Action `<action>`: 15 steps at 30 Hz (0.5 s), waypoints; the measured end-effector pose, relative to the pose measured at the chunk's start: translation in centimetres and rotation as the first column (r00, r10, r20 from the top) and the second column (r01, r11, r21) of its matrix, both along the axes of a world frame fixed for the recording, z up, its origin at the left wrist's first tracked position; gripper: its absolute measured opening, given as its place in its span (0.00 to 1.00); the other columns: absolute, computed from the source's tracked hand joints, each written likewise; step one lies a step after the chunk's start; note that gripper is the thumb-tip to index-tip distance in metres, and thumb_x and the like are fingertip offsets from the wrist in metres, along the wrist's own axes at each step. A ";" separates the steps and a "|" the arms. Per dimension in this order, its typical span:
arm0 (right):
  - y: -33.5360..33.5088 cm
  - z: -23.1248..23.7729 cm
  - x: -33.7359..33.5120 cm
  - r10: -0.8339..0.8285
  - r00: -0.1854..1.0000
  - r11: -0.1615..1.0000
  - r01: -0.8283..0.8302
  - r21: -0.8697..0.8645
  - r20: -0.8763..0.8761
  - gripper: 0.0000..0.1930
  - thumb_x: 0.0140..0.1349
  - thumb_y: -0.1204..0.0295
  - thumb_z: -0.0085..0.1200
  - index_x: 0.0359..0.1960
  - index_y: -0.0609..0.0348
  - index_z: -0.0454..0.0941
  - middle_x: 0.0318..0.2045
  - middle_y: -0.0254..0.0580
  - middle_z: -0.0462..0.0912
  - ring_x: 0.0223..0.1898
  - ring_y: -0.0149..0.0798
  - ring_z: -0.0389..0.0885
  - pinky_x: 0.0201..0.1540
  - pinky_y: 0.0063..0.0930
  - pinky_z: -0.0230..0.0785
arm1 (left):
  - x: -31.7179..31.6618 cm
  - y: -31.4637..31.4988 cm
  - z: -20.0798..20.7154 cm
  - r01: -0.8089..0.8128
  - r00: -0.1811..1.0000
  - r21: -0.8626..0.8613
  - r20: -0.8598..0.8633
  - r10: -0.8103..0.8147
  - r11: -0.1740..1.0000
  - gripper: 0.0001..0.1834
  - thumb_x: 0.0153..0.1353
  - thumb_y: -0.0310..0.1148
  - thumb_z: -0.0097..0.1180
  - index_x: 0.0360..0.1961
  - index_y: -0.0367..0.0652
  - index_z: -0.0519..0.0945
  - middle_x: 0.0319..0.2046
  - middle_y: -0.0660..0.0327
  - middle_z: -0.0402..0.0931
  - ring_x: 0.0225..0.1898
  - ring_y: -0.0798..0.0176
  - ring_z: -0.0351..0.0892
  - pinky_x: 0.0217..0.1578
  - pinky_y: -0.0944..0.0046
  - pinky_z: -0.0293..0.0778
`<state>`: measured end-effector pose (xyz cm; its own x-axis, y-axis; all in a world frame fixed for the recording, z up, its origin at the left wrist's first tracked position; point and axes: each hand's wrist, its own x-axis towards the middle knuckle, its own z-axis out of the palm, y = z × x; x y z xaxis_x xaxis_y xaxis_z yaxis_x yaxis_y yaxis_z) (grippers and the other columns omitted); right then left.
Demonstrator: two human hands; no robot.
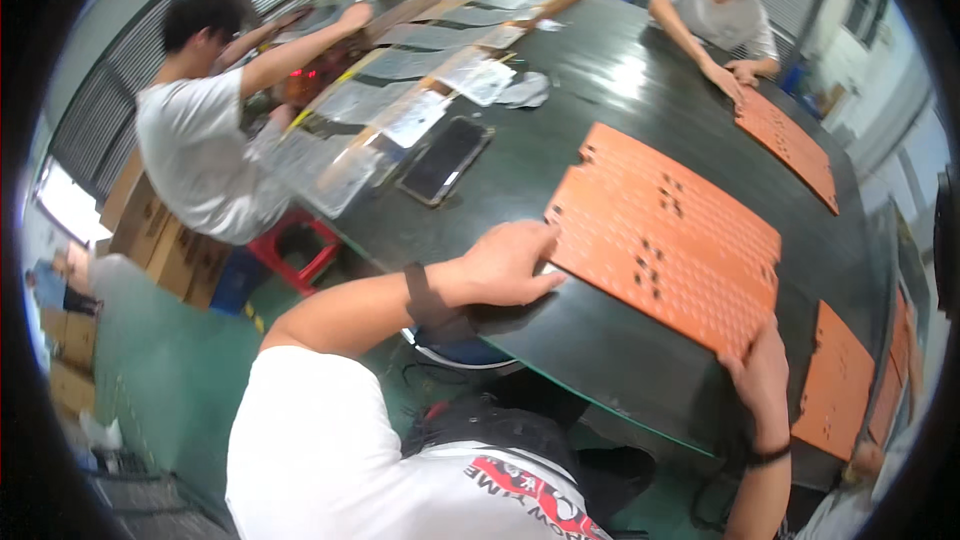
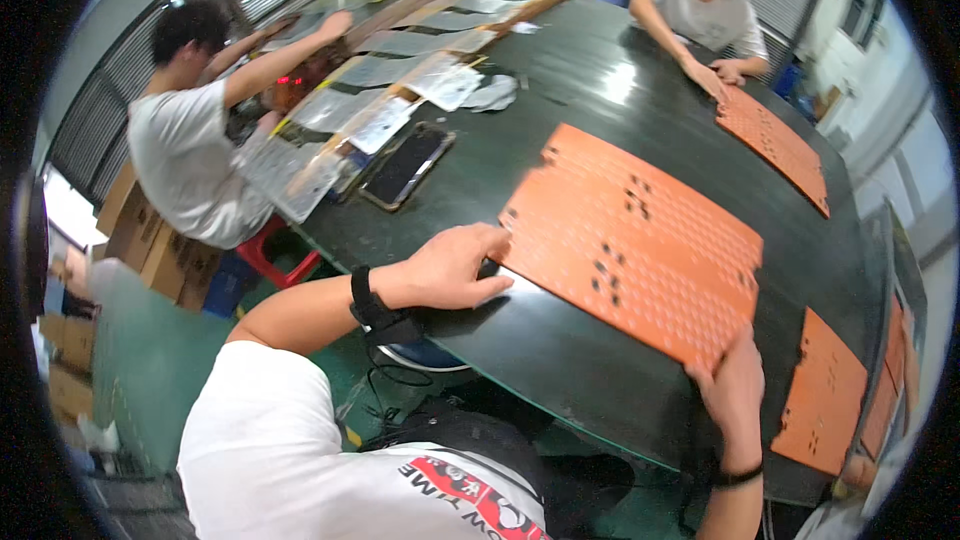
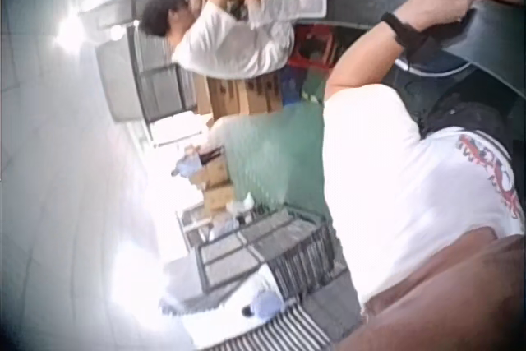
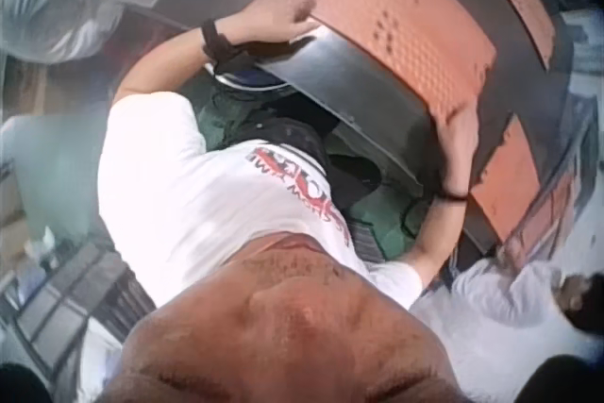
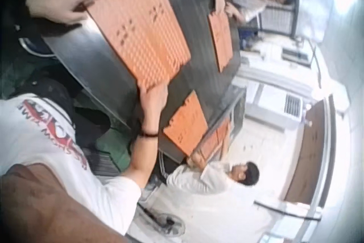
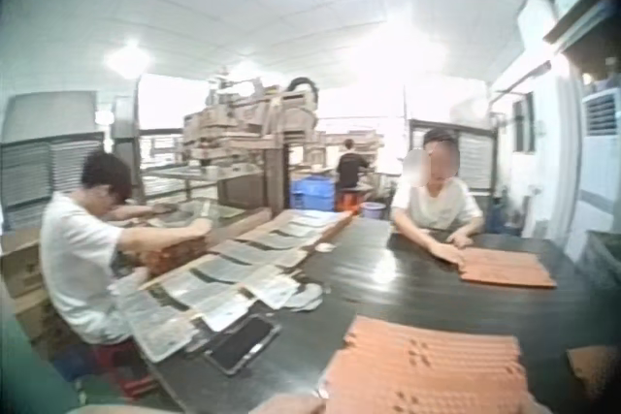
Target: The person is assembling electronic components on a production line.
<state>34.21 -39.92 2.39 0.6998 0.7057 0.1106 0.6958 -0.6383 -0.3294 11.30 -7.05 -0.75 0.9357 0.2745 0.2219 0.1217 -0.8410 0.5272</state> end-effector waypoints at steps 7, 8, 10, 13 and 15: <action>-7.0 -4.1 -4.0 -0.249 0.968 0.966 0.251 0.066 -0.037 0.49 0.41 0.73 0.71 0.66 0.64 0.52 0.54 0.57 0.67 0.54 0.55 0.68 0.54 0.41 0.63 | -10.7 6.2 2.1 -0.544 0.818 0.677 0.293 0.496 0.497 0.17 0.42 0.36 0.67 0.31 0.38 0.77 0.44 0.51 0.73 0.54 0.46 0.67 0.51 0.46 0.60; -7.2 -5.3 -4.0 -0.256 0.966 0.954 0.260 0.150 -0.042 0.50 0.42 0.72 0.70 0.67 0.65 0.50 0.56 0.57 0.65 0.56 0.54 0.66 0.56 0.41 0.62 | -12.6 7.5 1.7 -0.572 0.783 0.700 0.309 0.540 0.429 0.18 0.43 0.36 0.68 0.33 0.38 0.77 0.49 0.50 0.71 0.58 0.45 0.64 0.55 0.44 0.57; -7.1 -6.4 -4.1 -0.264 0.963 0.931 0.268 0.247 -0.050 0.49 0.43 0.72 0.70 0.67 0.65 0.51 0.57 0.56 0.64 0.58 0.53 0.64 0.58 0.40 0.61 | -14.9 8.9 1.0 -0.549 0.758 0.750 0.260 0.598 0.369 0.14 0.46 0.36 0.65 0.31 0.38 0.80 0.51 0.50 0.71 0.59 0.46 0.63 0.56 0.40 0.57; -7.8 -7.5 -3.7 -0.278 0.959 0.888 0.277 0.366 -0.050 0.46 0.44 0.72 0.69 0.65 0.64 0.54 0.60 0.55 0.61 0.62 0.53 0.61 0.64 0.38 0.56 | -16.2 10.7 0.0 -0.472 0.779 0.828 0.231 0.583 0.303 0.11 0.48 0.36 0.63 0.28 0.39 0.80 0.51 0.52 0.72 0.60 0.46 0.63 0.56 0.39 0.58; -7.9 -7.1 -3.5 -0.163 0.981 0.871 0.192 0.451 -0.103 0.44 0.44 0.71 0.69 0.63 0.65 0.58 0.61 0.56 0.61 0.63 0.54 0.61 0.64 0.40 0.56 | -16.0 10.8 0.4 -0.438 0.790 0.858 0.225 0.570 0.268 0.09 0.50 0.34 0.59 0.28 0.39 0.80 0.50 0.53 0.72 0.60 0.47 0.63 0.56 0.38 0.58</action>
